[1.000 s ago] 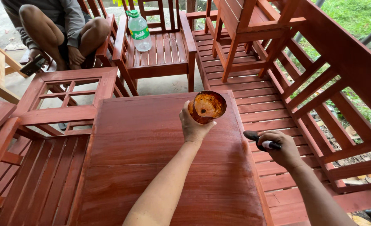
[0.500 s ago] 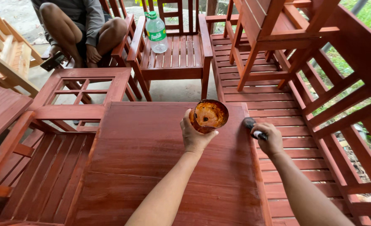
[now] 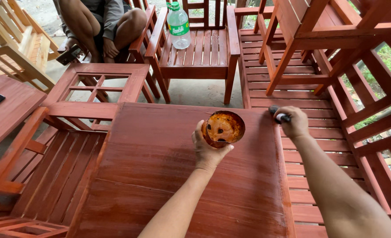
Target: The person holds a container of reddish wood stain in one hand and a wide brush in the other, brushing the stain across the flat top of a wooden table. They work the brush back and forth over the surface, coating the tabletop with stain while standing among stacked wooden chairs and tables.
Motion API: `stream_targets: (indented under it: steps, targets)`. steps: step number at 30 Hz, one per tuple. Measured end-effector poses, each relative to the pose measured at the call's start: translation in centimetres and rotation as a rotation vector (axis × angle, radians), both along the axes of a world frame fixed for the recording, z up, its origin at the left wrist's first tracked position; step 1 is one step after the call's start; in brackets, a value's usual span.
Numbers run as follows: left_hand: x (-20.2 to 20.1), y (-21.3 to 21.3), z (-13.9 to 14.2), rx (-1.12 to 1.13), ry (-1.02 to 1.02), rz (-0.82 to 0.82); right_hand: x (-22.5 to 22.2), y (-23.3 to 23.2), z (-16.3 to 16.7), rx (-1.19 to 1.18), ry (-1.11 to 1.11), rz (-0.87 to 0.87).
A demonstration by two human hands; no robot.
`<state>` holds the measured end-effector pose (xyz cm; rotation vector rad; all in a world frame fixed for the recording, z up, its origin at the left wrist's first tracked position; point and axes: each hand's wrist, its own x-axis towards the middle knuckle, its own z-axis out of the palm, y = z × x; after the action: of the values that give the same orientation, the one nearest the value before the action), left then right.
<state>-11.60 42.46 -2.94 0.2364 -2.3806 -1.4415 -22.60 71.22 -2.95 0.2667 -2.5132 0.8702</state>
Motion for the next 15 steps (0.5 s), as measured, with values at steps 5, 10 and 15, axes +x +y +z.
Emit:
stream_targets:
  steps: [5,10,15]
  targets:
    - [-0.4,-0.8,0.9,-0.036,-0.116,0.018,-0.4,1.1,0.9,-0.126,-0.026,-0.021]
    - [-0.1,0.4,1.6,-0.018,-0.099,-0.019,2.2,1.3,0.6,-0.056,-0.172,0.031]
    - [0.9,1.5,1.6,0.007,-0.007,-0.073,6.9,1.9,0.6,-0.003,-0.24,0.053]
